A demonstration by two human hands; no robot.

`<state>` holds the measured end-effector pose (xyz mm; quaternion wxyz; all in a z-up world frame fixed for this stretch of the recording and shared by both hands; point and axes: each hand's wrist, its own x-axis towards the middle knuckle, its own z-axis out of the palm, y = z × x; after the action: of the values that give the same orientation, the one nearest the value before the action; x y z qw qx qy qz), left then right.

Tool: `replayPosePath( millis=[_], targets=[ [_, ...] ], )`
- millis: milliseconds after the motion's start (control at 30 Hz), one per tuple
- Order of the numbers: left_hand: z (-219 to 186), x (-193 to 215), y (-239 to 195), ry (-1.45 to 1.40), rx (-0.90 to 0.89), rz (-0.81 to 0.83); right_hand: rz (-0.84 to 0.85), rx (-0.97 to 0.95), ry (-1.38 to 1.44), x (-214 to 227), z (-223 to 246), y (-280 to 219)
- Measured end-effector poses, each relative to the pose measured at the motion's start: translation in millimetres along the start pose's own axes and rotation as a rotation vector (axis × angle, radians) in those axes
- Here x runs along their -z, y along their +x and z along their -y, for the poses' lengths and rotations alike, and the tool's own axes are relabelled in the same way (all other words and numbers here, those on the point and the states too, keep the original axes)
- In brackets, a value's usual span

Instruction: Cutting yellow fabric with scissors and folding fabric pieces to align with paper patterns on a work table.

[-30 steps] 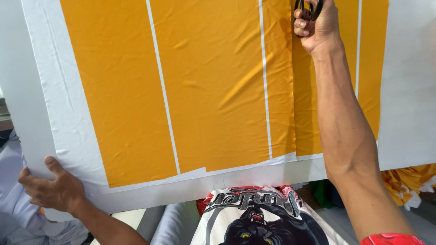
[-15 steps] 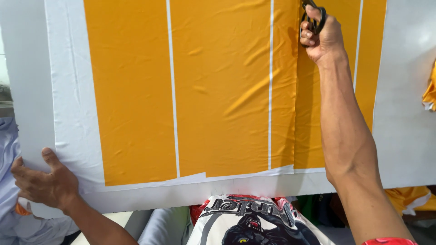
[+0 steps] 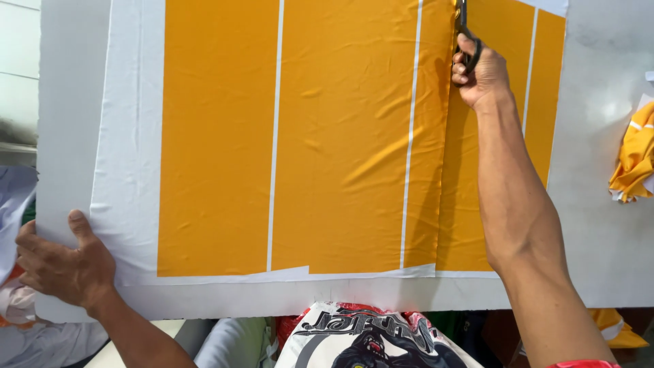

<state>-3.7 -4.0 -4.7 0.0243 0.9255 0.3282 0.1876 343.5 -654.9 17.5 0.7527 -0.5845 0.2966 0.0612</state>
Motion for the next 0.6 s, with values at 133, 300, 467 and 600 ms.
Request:
replayPosePath(
  millis=[133,300,467,600],
  targets=[
    [3.2,-5.3,0.5,0.027,-0.043,-0.045,-0.076,0.190,-0.159,-15.9,-12.7,-61.5],
    [7.3,-9.3,3.0,0.012,0.010,-0.008,0.065,0.204,0.152,10.0,-73.3,-199.0],
    [5.4,-9.0,4.0,-0.017,-0.040,-0.089,0.057,0.216,0.130,117.3,-168.6,-333.2],
    [11.9,-14.0,5.9,-0.034,-0.067,-0.129,0.098,0.197,0.165,176.6,-219.8,-414.5]
  ],
)
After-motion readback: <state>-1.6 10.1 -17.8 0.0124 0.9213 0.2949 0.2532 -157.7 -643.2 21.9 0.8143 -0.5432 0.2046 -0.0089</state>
